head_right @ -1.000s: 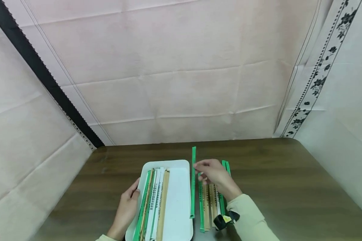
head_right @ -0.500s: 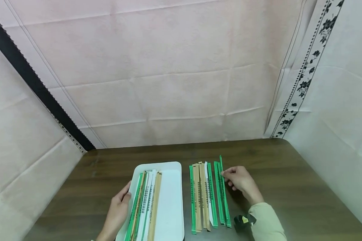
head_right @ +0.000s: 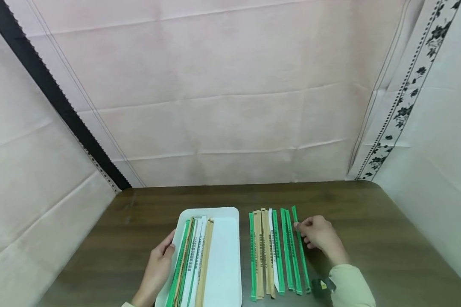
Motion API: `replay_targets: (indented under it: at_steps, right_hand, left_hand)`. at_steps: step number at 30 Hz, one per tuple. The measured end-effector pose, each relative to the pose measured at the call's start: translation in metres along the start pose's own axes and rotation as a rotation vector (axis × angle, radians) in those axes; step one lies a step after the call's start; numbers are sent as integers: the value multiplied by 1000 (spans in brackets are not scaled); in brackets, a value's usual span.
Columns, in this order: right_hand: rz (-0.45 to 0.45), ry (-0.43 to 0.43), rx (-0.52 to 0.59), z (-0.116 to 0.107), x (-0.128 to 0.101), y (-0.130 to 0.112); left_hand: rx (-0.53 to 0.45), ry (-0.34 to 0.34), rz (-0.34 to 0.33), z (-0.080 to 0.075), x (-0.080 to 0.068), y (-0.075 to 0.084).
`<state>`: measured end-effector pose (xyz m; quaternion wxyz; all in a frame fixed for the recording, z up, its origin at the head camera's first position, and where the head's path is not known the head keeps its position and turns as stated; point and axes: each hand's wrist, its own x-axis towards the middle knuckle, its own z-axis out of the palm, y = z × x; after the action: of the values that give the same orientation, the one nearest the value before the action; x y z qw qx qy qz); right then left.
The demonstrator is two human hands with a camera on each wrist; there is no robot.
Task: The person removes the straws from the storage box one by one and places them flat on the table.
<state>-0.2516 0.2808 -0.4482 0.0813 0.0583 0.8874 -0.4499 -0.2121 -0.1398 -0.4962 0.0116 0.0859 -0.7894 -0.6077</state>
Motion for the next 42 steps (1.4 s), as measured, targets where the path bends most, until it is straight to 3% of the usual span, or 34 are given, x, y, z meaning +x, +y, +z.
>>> replay_targets:
  at_steps: [4, 7, 12, 19, 22, 28, 42]
  right_hand:
    - [-54, 36, -51, -7, -13, -19]
    - [-112, 24, 1, -1, -21, -38]
    - [-193, -127, 253, 29, -25, -72]
    - [-148, -326, 473, 85, -22, -105]
    - [-89, -350, 475, 110, -19, -115]
    - [-14, -324, 337, 141, -11, -131]
    - [41, -367, 315, 170, 4, -152]
  left_hand:
    - [-16, -11, 55, 5, 1, 3]
    - [-30, -17, 64, 6, 1, 2]
    - [-38, 7, 55, 2, -2, 0]
    - [-52, -10, 100, 2, -4, 0]
    - [-56, -3, 92, 1, -4, 1]
    - [-53, 9, 99, 2, -4, 1]
    - [-86, 4, 114, 0, -6, 0]
